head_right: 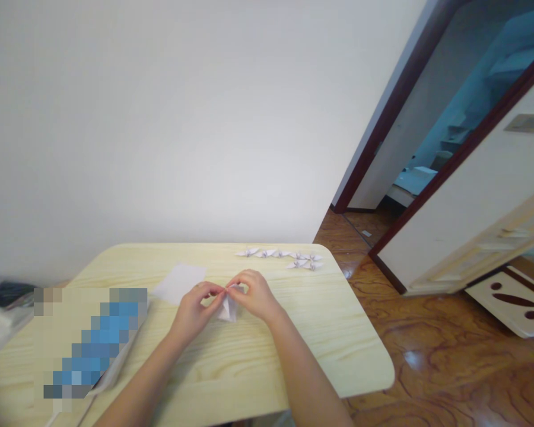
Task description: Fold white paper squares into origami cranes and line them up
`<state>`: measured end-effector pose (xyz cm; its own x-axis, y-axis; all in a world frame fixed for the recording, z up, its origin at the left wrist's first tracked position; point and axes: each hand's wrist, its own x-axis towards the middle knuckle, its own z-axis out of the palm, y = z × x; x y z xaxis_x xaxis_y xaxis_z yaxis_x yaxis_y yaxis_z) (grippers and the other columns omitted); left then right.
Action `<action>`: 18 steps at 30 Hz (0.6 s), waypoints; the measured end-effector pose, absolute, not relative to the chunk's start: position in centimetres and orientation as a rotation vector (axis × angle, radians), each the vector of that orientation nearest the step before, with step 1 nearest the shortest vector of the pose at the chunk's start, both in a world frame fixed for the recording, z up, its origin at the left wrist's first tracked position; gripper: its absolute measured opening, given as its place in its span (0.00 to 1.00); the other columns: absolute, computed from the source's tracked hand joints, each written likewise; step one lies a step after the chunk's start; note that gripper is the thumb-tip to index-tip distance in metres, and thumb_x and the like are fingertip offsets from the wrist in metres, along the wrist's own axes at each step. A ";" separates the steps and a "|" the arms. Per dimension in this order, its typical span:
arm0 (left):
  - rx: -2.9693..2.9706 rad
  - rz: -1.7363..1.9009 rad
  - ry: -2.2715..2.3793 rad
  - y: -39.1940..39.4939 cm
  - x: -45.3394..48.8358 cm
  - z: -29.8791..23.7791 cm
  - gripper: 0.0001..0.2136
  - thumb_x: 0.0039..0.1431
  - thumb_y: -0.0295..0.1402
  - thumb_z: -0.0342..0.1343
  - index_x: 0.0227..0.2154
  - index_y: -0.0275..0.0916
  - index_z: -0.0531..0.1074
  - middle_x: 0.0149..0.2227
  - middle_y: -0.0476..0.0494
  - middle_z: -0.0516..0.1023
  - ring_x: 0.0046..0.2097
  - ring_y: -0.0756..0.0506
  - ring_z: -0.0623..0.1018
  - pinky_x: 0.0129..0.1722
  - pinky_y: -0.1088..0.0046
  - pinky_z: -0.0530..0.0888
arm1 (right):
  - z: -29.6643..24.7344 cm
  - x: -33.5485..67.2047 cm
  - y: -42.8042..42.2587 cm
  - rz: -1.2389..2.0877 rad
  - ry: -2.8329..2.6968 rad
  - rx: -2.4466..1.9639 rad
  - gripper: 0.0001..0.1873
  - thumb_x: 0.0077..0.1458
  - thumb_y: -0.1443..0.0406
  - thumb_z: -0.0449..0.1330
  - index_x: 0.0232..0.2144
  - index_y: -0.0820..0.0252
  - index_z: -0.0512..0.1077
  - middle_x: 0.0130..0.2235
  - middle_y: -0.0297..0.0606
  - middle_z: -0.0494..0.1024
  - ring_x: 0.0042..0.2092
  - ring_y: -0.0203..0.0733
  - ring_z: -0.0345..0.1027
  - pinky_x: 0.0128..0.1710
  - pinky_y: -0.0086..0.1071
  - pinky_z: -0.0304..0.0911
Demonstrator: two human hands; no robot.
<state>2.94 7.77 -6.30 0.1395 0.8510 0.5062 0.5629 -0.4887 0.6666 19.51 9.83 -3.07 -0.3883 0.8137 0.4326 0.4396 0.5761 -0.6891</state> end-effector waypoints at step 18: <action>1.970 1.027 1.338 7.8 2.5 -5.7 0.07 0.53 0.34 0.51 0.30 0.42 0.74 0.32 0.49 0.79 0.34 0.47 0.76 0.36 0.74 0.70 | -3.6 19.5 10.2 0.775 -1.994 -1.006 0.06 0.51 0.69 0.55 0.28 0.59 0.73 0.30 0.35 0.74 0.35 0.36 0.67 0.36 0.29 0.61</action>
